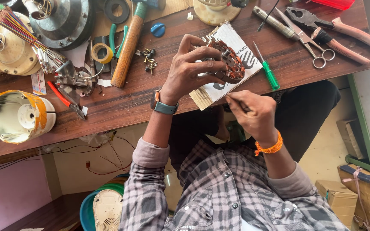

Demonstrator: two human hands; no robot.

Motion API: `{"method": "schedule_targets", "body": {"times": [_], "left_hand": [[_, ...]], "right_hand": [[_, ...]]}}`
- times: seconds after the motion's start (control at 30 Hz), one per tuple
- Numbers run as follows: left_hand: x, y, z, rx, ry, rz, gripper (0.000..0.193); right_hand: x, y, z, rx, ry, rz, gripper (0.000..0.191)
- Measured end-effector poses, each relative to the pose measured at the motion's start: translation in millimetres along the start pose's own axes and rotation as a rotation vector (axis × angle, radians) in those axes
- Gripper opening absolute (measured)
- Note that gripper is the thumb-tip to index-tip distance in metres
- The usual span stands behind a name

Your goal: The person works on an electric motor stator at a workbench, holding the wound copper coil assembly and using a screwdriver to pry and adjust components on it. They turn the assembly over and continue working around its parts by hand and with the screwdriver.

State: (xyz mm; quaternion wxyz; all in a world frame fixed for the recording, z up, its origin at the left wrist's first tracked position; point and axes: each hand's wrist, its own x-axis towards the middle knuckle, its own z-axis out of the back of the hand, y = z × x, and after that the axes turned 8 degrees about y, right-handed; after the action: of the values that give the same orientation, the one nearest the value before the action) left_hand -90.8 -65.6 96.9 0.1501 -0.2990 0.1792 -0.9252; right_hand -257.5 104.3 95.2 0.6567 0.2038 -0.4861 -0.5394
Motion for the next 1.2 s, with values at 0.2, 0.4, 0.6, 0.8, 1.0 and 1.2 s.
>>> {"method": "schedule_targets", "body": {"times": [0.2,0.4,0.6,0.8,1.0,1.2], "left_hand": [[-5,2,-2,0.048,-0.024,-0.010,0.039],[-11,1,1,0.062,-0.058,0.041,0.041],[-14,0,0,0.110,-0.055,0.005,0.047],[-15,-1,-1,0.201,-0.100,-0.065,0.043],[-9,-4,13,0.264,-0.026,-0.103,0.043],[-4,-7,18,0.211,0.040,-0.061,0.034]], "right_hand": [[18,-6,-26,-0.130,-0.037,0.072,0.006],[18,-3,-41,-0.130,-0.135,0.114,0.007],[9,-5,-41,-0.027,-0.161,-0.001,0.005],[5,-13,-32,0.052,-0.226,-0.078,0.006],[8,-10,-37,0.053,-0.195,-0.088,0.006],[11,-13,-55,-0.092,-0.177,0.053,0.007]]}}
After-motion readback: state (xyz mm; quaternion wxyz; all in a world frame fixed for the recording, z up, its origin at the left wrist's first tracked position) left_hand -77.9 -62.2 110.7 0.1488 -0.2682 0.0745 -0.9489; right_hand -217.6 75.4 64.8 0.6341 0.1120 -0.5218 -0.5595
